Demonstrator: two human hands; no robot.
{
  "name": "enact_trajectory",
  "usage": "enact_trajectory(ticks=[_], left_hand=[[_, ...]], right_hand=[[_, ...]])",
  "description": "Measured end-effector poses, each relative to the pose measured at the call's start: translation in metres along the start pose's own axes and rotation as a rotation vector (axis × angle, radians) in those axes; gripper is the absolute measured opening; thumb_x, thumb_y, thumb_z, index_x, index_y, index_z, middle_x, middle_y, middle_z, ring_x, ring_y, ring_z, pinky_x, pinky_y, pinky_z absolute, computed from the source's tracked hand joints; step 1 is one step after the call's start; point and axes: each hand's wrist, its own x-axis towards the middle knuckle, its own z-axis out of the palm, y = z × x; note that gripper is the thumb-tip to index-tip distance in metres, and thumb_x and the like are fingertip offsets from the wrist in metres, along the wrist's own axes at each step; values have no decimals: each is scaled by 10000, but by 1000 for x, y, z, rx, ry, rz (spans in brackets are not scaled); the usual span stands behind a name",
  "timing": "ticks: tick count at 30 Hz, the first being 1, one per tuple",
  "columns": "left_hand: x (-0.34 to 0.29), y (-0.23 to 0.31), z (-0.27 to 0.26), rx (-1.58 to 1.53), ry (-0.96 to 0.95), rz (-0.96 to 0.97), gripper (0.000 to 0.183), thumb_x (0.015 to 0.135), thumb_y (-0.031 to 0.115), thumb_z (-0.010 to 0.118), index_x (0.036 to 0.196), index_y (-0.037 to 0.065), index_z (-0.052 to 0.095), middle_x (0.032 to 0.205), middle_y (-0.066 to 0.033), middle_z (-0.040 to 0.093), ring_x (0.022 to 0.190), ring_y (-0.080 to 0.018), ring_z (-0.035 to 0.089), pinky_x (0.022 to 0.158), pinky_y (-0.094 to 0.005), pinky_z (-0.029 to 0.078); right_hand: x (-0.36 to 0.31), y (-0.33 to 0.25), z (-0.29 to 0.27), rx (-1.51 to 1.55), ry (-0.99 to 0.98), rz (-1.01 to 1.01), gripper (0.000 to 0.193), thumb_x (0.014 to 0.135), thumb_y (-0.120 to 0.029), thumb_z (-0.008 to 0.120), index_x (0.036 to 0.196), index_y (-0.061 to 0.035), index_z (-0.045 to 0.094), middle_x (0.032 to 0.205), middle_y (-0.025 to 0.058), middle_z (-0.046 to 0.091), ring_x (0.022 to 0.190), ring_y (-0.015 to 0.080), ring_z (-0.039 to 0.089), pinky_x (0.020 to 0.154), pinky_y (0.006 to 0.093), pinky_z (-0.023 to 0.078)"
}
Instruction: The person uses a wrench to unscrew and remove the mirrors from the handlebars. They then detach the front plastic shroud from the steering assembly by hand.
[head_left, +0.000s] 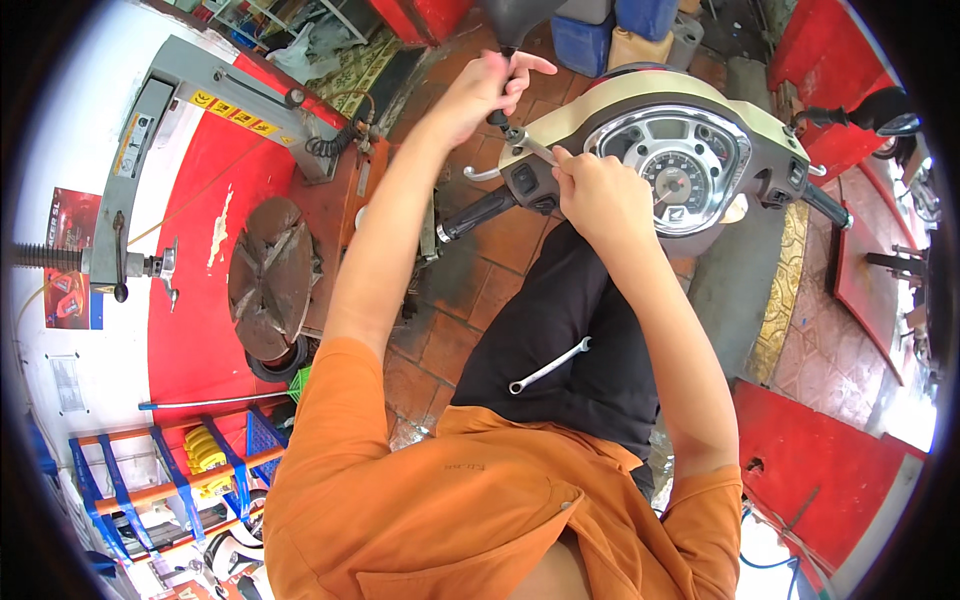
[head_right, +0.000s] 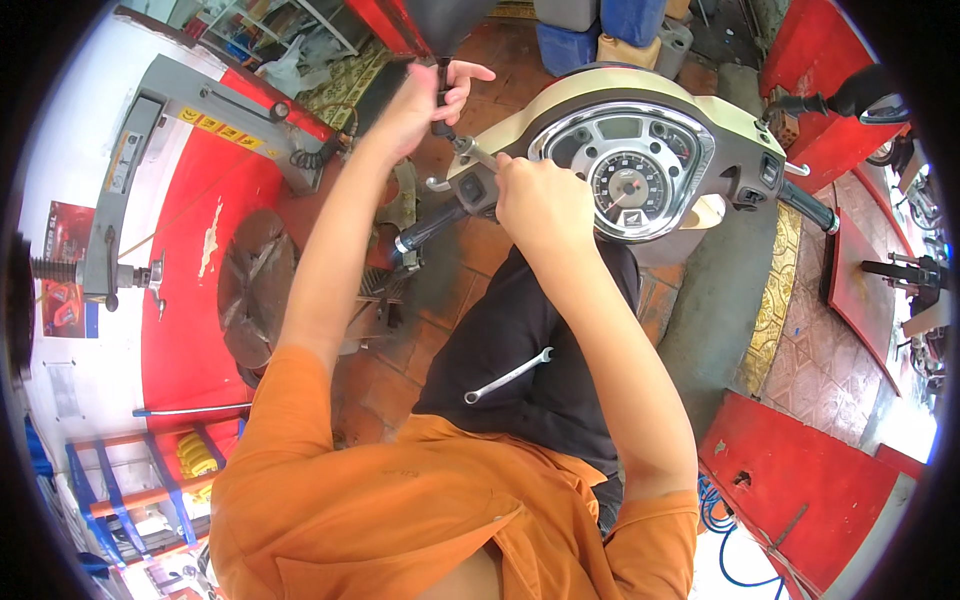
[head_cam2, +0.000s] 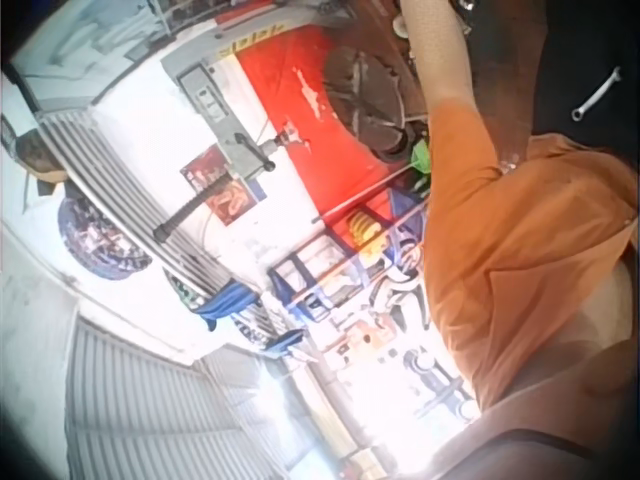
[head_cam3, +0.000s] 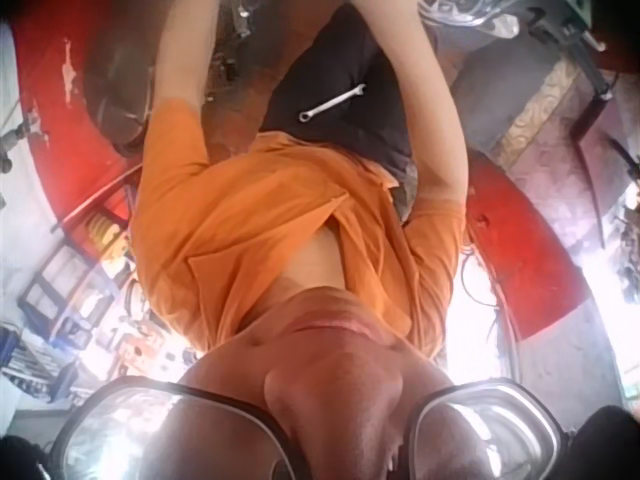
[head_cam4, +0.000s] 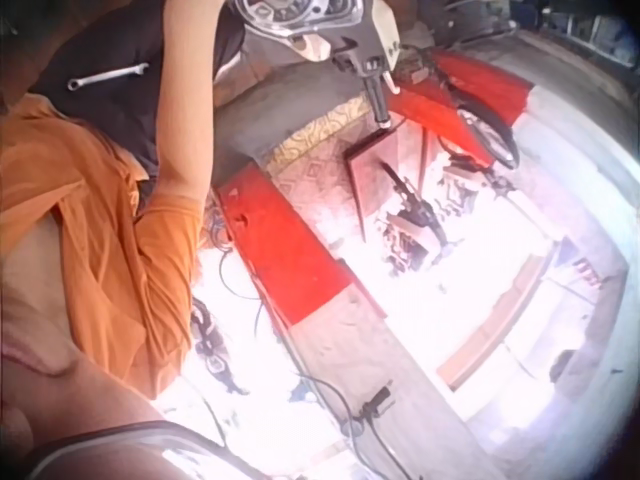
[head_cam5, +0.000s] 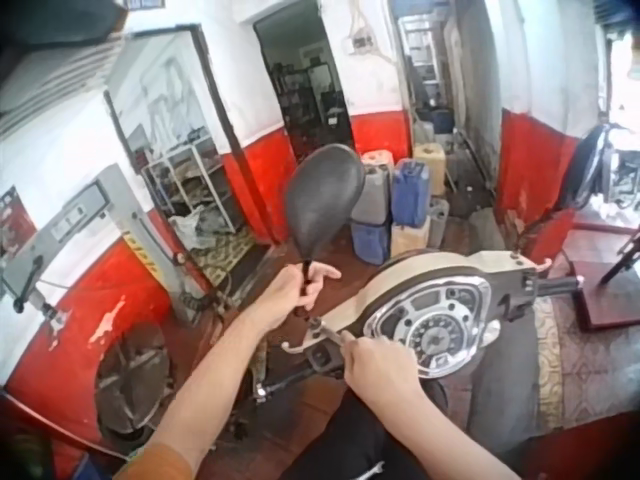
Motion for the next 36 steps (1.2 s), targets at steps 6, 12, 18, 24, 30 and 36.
enact_trajectory(ticks=[6,12,18,24,30,36], left_hand=[[-4,-11,-10,-281,-42,-102,603,1070,561,218,950,69,546,819,-9,518,813,-220,668,920,-408,522],[-19,-25,17,-258,529,2,496,1068,509,376,933,60,537,800,-26,530,761,-257,727,734,-383,594],[-48,-20,32,-489,680,-99,358,1106,348,318,1190,42,484,1027,-133,616,1039,-307,681,946,-433,535],[-65,-31,48,-607,648,43,383,1055,145,503,1420,97,400,1308,-175,584,1308,-276,538,1115,-433,444],[-62,-48,34,-663,665,73,371,987,122,640,1307,93,455,1233,-152,628,1181,-282,631,1007,-418,532],[-63,-38,65,-433,984,170,390,864,52,787,1072,95,460,1078,-155,647,985,-231,690,881,-341,564]], right_hand=[[0,1,-1,5,-51,24,224,942,-290,615,1045,-170,774,727,180,688,669,377,689,629,476,562],[-1,2,2,-5,-56,13,221,942,-283,615,1064,-185,771,728,177,689,674,376,689,624,479,559],[-2,3,-1,-22,-50,-17,210,951,-250,603,1068,-134,732,725,166,701,657,352,711,594,446,572],[-4,1,0,8,-20,5,234,937,-277,616,1101,-205,767,712,169,683,651,376,680,610,474,553],[-4,0,1,-34,-15,-40,221,940,-244,612,1101,-155,732,714,146,700,646,343,709,586,438,572],[-5,2,2,-30,-3,-47,240,940,-252,611,1130,-175,735,728,140,703,650,335,707,591,443,570]])
